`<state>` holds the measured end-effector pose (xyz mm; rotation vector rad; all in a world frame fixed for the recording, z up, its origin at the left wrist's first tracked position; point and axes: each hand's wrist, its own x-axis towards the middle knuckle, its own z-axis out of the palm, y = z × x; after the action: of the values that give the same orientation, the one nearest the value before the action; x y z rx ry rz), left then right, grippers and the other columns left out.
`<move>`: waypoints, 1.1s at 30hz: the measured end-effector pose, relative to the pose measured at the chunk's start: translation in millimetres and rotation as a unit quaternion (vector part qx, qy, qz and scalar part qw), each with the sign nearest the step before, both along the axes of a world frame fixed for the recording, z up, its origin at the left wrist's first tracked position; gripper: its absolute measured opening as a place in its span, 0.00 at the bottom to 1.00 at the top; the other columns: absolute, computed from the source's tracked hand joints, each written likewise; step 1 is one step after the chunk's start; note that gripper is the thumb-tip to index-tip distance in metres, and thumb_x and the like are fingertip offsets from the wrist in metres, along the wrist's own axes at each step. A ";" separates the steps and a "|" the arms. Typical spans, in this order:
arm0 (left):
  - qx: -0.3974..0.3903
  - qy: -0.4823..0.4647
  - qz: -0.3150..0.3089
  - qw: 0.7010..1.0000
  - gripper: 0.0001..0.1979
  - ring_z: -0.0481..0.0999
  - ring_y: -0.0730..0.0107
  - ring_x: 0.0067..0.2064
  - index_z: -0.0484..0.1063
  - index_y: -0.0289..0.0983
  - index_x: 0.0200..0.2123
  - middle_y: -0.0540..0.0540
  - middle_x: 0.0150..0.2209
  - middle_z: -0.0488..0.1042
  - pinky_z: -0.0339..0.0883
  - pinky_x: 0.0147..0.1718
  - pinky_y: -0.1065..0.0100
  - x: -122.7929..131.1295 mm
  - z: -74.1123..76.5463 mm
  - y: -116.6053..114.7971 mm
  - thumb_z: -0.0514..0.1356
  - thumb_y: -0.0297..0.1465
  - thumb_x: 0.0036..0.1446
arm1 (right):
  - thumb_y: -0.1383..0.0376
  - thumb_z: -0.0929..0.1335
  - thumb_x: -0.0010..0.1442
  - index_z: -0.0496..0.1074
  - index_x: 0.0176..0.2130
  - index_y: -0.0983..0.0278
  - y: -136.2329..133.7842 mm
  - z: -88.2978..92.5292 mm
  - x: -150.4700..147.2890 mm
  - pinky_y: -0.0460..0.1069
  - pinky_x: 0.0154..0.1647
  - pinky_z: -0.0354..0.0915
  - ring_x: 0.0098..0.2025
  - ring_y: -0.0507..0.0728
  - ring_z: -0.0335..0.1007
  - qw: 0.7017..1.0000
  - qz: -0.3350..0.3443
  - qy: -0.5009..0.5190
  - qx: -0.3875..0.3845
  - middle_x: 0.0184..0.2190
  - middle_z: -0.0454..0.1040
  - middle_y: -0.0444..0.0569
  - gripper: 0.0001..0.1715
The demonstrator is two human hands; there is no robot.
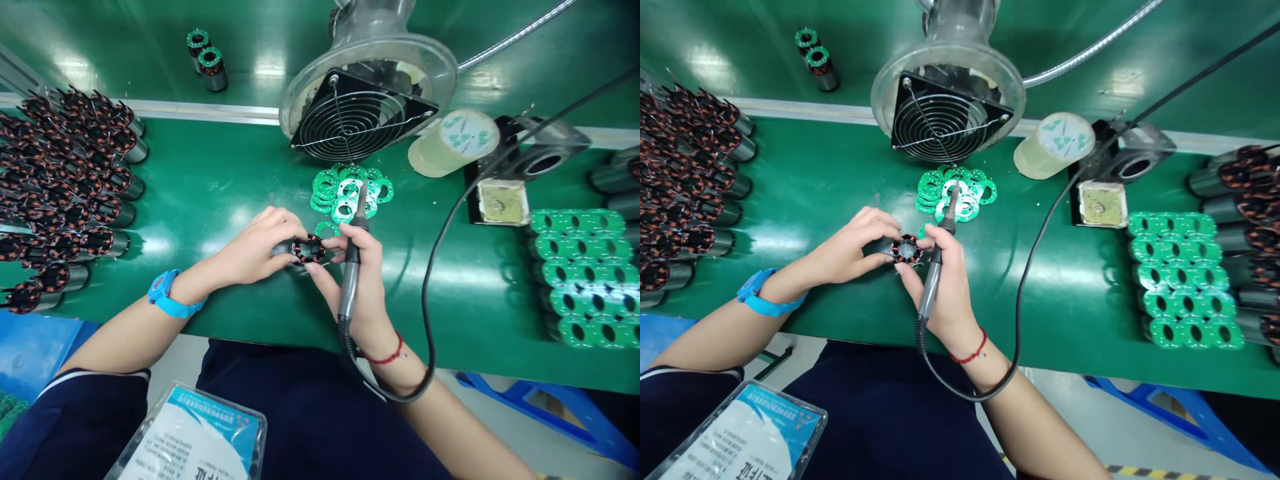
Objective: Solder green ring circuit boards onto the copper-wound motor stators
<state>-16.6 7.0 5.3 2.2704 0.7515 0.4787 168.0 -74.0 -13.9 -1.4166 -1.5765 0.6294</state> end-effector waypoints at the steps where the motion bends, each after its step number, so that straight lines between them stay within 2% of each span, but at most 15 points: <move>1: -0.008 -0.008 0.001 1.000 0.08 0.67 0.61 0.51 0.70 0.38 0.44 0.43 0.46 0.71 0.61 0.52 0.56 -1.5 2.6 0.6 0.58 0.27 0.60 | 0.62 0.72 0.58 0.57 0.58 0.56 -2.6 0.2 -2.0 0.59 0.48 0.69 0.48 0.60 0.70 1.000 -0.007 -0.019 -0.002 0.45 0.70 0.50 0.33; 5: -0.029 -0.002 -0.021 0.999 0.03 0.67 0.64 0.46 0.73 0.38 0.32 0.46 0.38 0.70 0.60 0.52 0.57 -6.5 12.0 2.9 0.60 0.30 0.59 | 0.63 0.69 0.59 0.56 0.58 0.59 -7.0 1.9 -6.3 0.61 0.49 0.69 0.50 0.63 0.70 0.996 -0.014 -0.090 -0.004 0.47 0.69 0.54 0.31; 8: -0.019 0.028 -0.046 0.998 0.13 0.67 0.64 0.41 0.71 0.37 0.25 0.47 0.35 0.69 0.60 0.49 0.57 -8.0 13.1 4.5 0.61 0.37 0.59 | 0.61 0.69 0.59 0.59 0.57 0.60 -6.1 3.8 -3.7 0.62 0.45 0.70 0.48 0.66 0.71 0.987 -0.006 -0.157 -0.029 0.46 0.72 0.56 0.28; 10: -0.011 0.058 -0.038 0.998 0.17 0.67 0.65 0.39 0.69 0.36 0.23 0.47 0.33 0.69 0.61 0.46 0.58 -7.0 10.0 5.2 0.58 0.38 0.61 | 0.59 0.69 0.59 0.61 0.55 0.60 -5.8 5.3 0.1 0.62 0.43 0.71 0.45 0.67 0.73 0.981 0.008 -0.189 -0.048 0.45 0.74 0.56 0.26; 11: -0.004 0.068 -0.020 0.997 0.15 0.67 0.64 0.39 0.69 0.36 0.24 0.46 0.33 0.70 0.61 0.45 0.58 -5.9 7.6 5.3 0.56 0.36 0.62 | 0.58 0.69 0.59 0.62 0.55 0.60 -6.1 6.2 2.3 0.62 0.42 0.71 0.44 0.67 0.74 0.979 0.015 -0.195 -0.056 0.45 0.74 0.56 0.26; 13: 0.018 0.077 0.032 0.996 0.06 0.67 0.62 0.42 0.70 0.35 0.33 0.43 0.38 0.71 0.62 0.45 0.59 -3.5 2.5 4.9 0.55 0.30 0.61 | 0.57 0.69 0.60 0.62 0.55 0.60 -7.0 7.8 7.3 0.61 0.41 0.71 0.42 0.65 0.75 0.980 0.027 -0.184 -0.072 0.44 0.75 0.55 0.26; 14: 0.028 0.080 0.052 0.995 0.06 0.67 0.61 0.45 0.70 0.34 0.39 0.41 0.41 0.71 0.62 0.45 0.59 -2.4 0.2 4.5 0.55 0.26 0.59 | 0.57 0.69 0.59 0.61 0.55 0.60 -7.6 8.6 10.2 0.60 0.41 0.71 0.41 0.64 0.75 0.982 0.035 -0.166 -0.086 0.43 0.74 0.54 0.27; 16: 0.035 0.099 0.062 0.993 0.13 0.66 0.59 0.47 0.68 0.33 0.46 0.40 0.45 0.72 0.61 0.46 0.58 -1.0 -2.9 3.5 0.53 0.23 0.57 | 0.58 0.70 0.58 0.59 0.57 0.59 -8.1 10.3 16.8 0.57 0.38 0.72 0.38 0.60 0.74 0.984 0.053 -0.123 -0.118 0.43 0.73 0.52 0.30; 19: 0.027 0.133 0.029 0.990 0.09 0.68 0.61 0.41 0.71 0.36 0.39 0.45 0.36 0.75 0.59 0.45 0.57 -0.3 -1.9 1.9 0.51 0.26 0.61 | 0.59 0.70 0.57 0.57 0.58 0.58 -5.2 13.3 28.3 0.54 0.37 0.72 0.35 0.56 0.73 0.985 0.058 -0.091 -0.134 0.45 0.71 0.51 0.33; 21: 0.021 0.119 0.000 0.993 0.10 0.70 0.63 0.39 0.72 0.37 0.33 0.46 0.32 0.74 0.59 0.44 0.57 -0.5 1.9 0.9 0.51 0.28 0.63 | 0.59 0.71 0.56 0.58 0.58 0.57 -0.1 16.2 34.4 0.55 0.39 0.72 0.37 0.57 0.73 0.987 0.043 -0.098 -0.117 0.45 0.71 0.51 0.33; 25: -0.058 -0.003 -0.035 0.998 0.10 0.73 0.67 0.38 0.73 0.37 0.33 0.47 0.34 0.76 0.63 0.43 0.62 0.0 6.8 0.8 0.53 0.30 0.63 | 0.61 0.71 0.57 0.60 0.58 0.57 13.8 22.2 33.2 0.60 0.45 0.70 0.43 0.63 0.72 0.986 0.026 -0.159 -0.054 0.46 0.73 0.52 0.32; 28: -0.097 -0.078 0.023 0.992 0.10 0.74 0.67 0.42 0.73 0.37 0.40 0.45 0.40 0.76 0.67 0.44 0.63 3.0 1.7 2.9 0.51 0.29 0.63 | 0.63 0.69 0.59 0.62 0.58 0.57 22.9 25.0 21.3 0.62 0.46 0.67 0.44 0.65 0.68 0.971 0.019 -0.240 0.004 0.46 0.73 0.53 0.28; 30: -0.061 -0.064 0.066 0.994 0.14 0.72 0.63 0.50 0.70 0.37 0.48 0.42 0.49 0.75 0.66 0.50 0.58 6.8 -4.4 4.1 0.52 0.26 0.60 | 0.62 0.67 0.61 0.62 0.58 0.59 27.4 26.0 12.3 0.62 0.45 0.66 0.42 0.65 0.66 0.957 0.021 -0.287 0.025 0.44 0.74 0.54 0.26; 33: -0.012 0.010 0.066 0.998 0.20 0.67 0.57 0.55 0.66 0.35 0.54 0.39 0.54 0.72 0.61 0.55 0.51 14.0 -12.5 3.7 0.54 0.26 0.58 | 0.63 0.62 0.65 0.63 0.58 0.62 31.8 27.0 2.0 0.62 0.44 0.64 0.41 0.66 0.64 0.942 0.027 -0.334 0.028 0.41 0.73 0.56 0.22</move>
<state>-2.6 10.7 -7.1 2.2147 0.9163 0.5059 170.0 -42.1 13.1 -1.6463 -2.1382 0.1179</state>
